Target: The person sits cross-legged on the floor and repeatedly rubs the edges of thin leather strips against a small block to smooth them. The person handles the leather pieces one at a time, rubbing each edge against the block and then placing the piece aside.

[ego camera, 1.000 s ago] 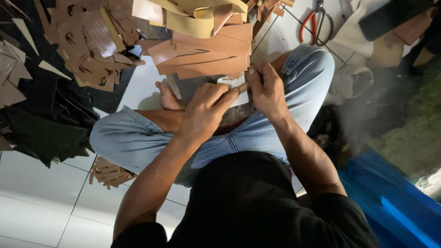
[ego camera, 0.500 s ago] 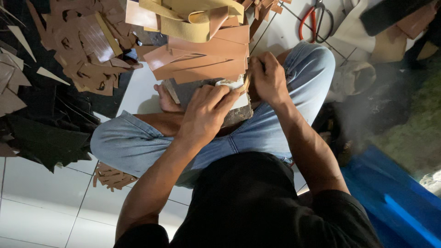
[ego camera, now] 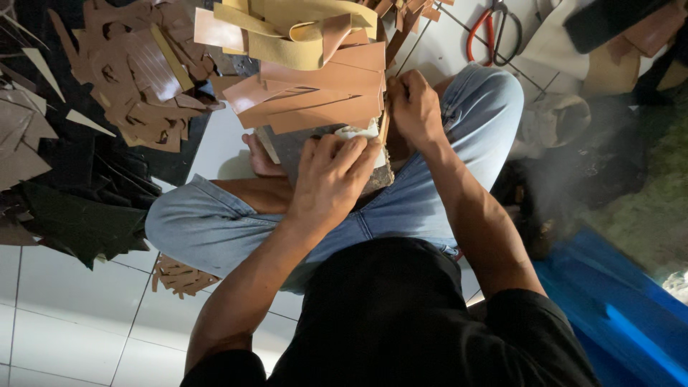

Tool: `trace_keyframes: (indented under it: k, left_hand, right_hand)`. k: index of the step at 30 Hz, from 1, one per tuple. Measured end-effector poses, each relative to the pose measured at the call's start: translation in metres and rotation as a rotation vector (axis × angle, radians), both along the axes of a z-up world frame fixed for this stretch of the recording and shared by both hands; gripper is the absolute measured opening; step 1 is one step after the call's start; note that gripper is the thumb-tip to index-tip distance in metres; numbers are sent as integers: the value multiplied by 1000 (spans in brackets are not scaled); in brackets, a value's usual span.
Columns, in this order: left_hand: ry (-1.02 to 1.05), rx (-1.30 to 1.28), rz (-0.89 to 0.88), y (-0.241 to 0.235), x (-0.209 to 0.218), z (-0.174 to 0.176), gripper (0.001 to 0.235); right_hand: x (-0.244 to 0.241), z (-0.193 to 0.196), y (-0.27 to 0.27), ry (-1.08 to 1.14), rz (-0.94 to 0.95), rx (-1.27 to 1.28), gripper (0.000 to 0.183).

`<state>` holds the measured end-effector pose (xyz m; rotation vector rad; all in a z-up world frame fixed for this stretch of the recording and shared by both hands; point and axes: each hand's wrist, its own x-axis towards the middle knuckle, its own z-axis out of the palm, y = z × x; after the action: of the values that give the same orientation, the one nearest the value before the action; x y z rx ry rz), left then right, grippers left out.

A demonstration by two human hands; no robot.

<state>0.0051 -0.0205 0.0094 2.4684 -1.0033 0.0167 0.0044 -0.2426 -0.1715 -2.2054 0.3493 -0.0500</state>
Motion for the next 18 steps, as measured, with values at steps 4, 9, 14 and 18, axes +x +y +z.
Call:
trace_keyframes:
  k: [4,9,14,18]
  left_hand:
    - [-35,-40,40,-6,2,-1,33]
    - [22,-75,56,-5,2,-4,29]
    - [-32,-112,179,3,4,-7,35]
    - [-184,0,268,4,20,-6,42]
  right_hand:
    - [6,-8,-10,-44,3,-28,19]
    - [23,28,-46,45,-50,91,17]
    - [26,81,-70,-299,-39,331,10]
    - [28,107,-60,-403,27,172,15]
